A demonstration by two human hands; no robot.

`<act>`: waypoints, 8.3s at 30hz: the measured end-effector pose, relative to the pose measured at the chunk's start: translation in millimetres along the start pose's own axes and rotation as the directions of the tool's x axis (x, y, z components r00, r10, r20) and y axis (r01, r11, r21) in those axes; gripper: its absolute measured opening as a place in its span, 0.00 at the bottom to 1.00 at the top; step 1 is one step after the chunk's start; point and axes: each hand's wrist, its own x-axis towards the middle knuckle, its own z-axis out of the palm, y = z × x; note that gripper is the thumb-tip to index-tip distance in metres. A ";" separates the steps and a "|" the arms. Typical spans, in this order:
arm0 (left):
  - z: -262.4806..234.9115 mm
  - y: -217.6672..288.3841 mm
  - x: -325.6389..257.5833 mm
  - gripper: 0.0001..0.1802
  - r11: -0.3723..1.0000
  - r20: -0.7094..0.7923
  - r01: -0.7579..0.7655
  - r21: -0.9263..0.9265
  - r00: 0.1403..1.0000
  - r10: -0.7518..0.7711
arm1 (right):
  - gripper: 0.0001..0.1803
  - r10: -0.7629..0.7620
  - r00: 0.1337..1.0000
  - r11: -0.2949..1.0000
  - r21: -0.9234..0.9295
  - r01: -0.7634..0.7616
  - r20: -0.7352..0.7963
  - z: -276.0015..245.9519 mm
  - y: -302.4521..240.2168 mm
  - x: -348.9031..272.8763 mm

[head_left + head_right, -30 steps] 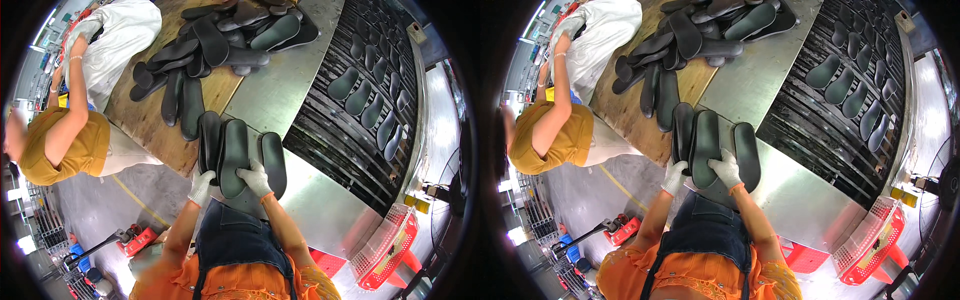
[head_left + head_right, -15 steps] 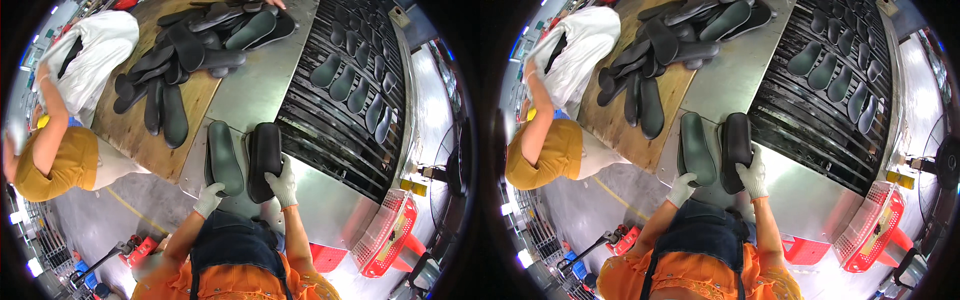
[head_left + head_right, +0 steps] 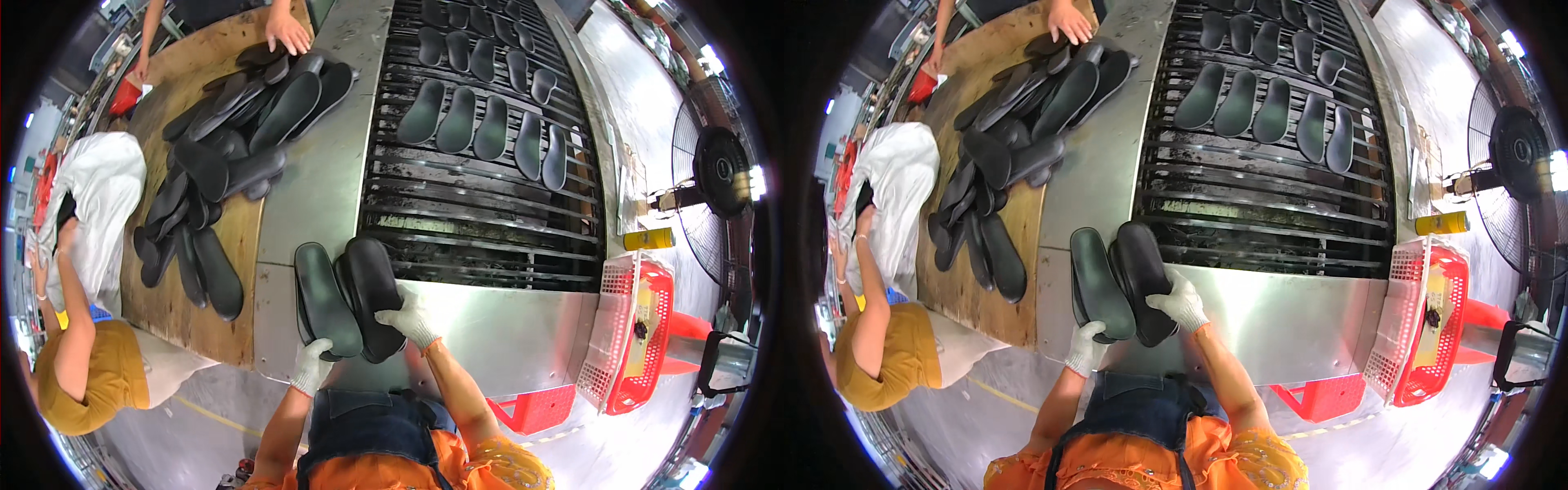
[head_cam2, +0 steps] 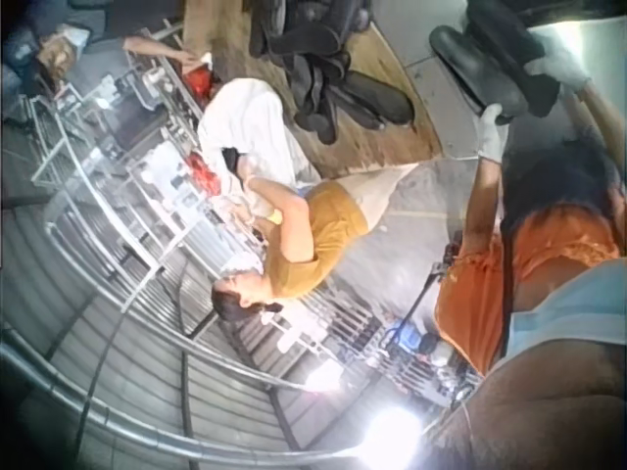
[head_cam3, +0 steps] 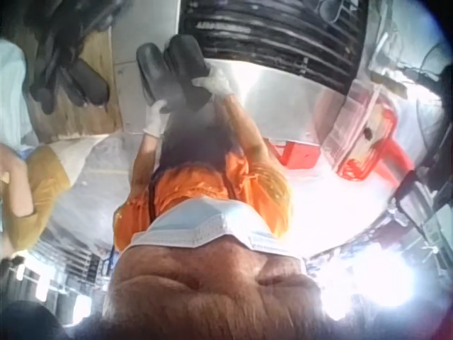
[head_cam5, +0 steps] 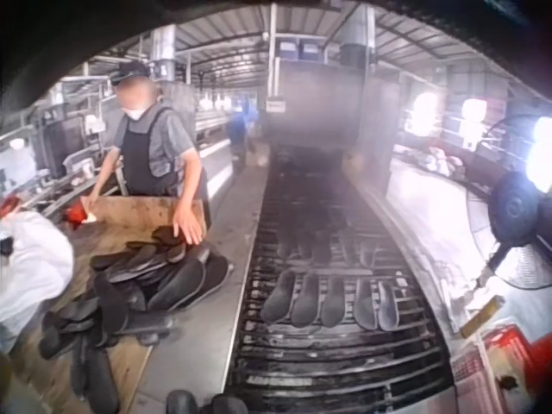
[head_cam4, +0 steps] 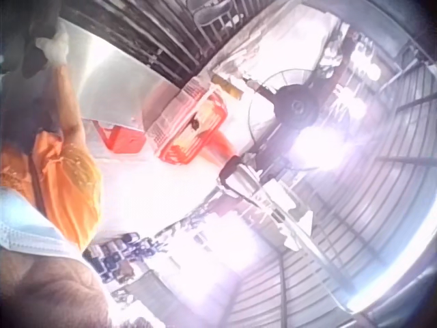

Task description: The person picks up black slippers from a large white sack and a wooden table, then places them onto a moving conveyor belt. The slippers are arranged in rows on the belt as it moves away. The person wears white gloves and works alongside a coworker who assists with the sack.

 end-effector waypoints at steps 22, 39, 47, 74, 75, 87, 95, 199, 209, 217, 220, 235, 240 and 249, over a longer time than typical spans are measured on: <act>263.6 -73.1 212.9 0.17 0.961 0.212 -0.095 0.259 0.977 0.039 | 0.17 0.121 0.830 0.800 0.548 0.243 -0.544 -349.3 76.1 73.1; 254.0 -67.8 226.0 0.18 0.948 0.176 -0.157 0.275 0.978 0.111 | 0.13 -0.106 0.306 0.880 -0.233 -0.413 -0.946 -439.6 138.4 66.9; 256.7 -65.9 223.1 0.19 0.961 0.182 -0.162 0.225 0.976 0.122 | 0.21 -0.651 0.708 0.614 -0.737 0.281 -0.272 -250.3 -21.1 88.9; 273.5 -47.5 231.3 0.26 0.901 0.281 -0.230 0.369 0.951 0.128 | 0.35 -0.488 0.485 0.630 -0.677 -0.379 -0.726 -378.5 -19.2 201.8; 272.8 -48.4 230.5 0.26 0.899 0.279 -0.231 0.373 0.952 0.129 | 0.35 -0.485 0.470 0.659 -0.661 -0.358 -0.738 -375.4 -16.3 195.9; 249.3 -32.7 210.7 0.30 0.854 0.214 -0.236 0.463 0.965 0.150 | 0.32 -0.686 0.710 0.443 -0.865 0.236 -0.158 -165.0 -16.1 142.0; 163.0 -6.8 143.4 0.25 0.854 0.057 -0.317 0.412 0.945 0.324 | 0.31 -0.764 0.645 0.417 -0.776 0.474 -0.016 -84.8 -26.8 99.8; -67.5 129.8 -31.9 0.57 0.635 -0.079 -0.643 0.428 0.673 0.735 | 0.25 -0.282 0.939 0.799 -0.493 0.343 0.195 215.1 -189.2 63.8; -60.2 122.4 -40.9 0.29 0.778 -0.081 -0.555 0.294 0.797 0.599 | 0.33 -0.491 0.859 0.861 -0.068 0.504 0.147 75.8 -167.5 58.9; 11.3 111.9 8.5 0.24 0.542 0.136 -0.442 0.714 0.848 0.513 | 0.40 -0.499 0.860 0.787 -0.359 0.501 0.107 -39.2 -218.5 160.9; 55.9 113.8 25.1 0.23 0.177 0.263 -0.378 0.909 0.847 0.462 | 0.28 -0.486 0.868 0.638 -0.640 0.428 0.097 -46.8 -239.2 208.0; 127.5 128.0 77.9 0.21 -0.407 0.450 -0.410 0.817 0.893 0.005 | 0.45 -0.368 0.915 0.791 -0.460 0.402 0.167 -74.1 -196.0 236.9; 131.7 114.5 78.8 0.21 -0.383 0.440 -0.410 0.828 0.898 -0.010 | 0.35 -0.364 0.930 0.931 -0.036 0.363 -0.054 -124.6 -148.6 163.9; 101.9 86.1 71.6 0.19 -0.042 0.472 -0.473 0.880 0.863 0.180 | 0.22 0.046 0.944 0.670 0.711 0.213 -0.326 -180.4 -13.4 127.5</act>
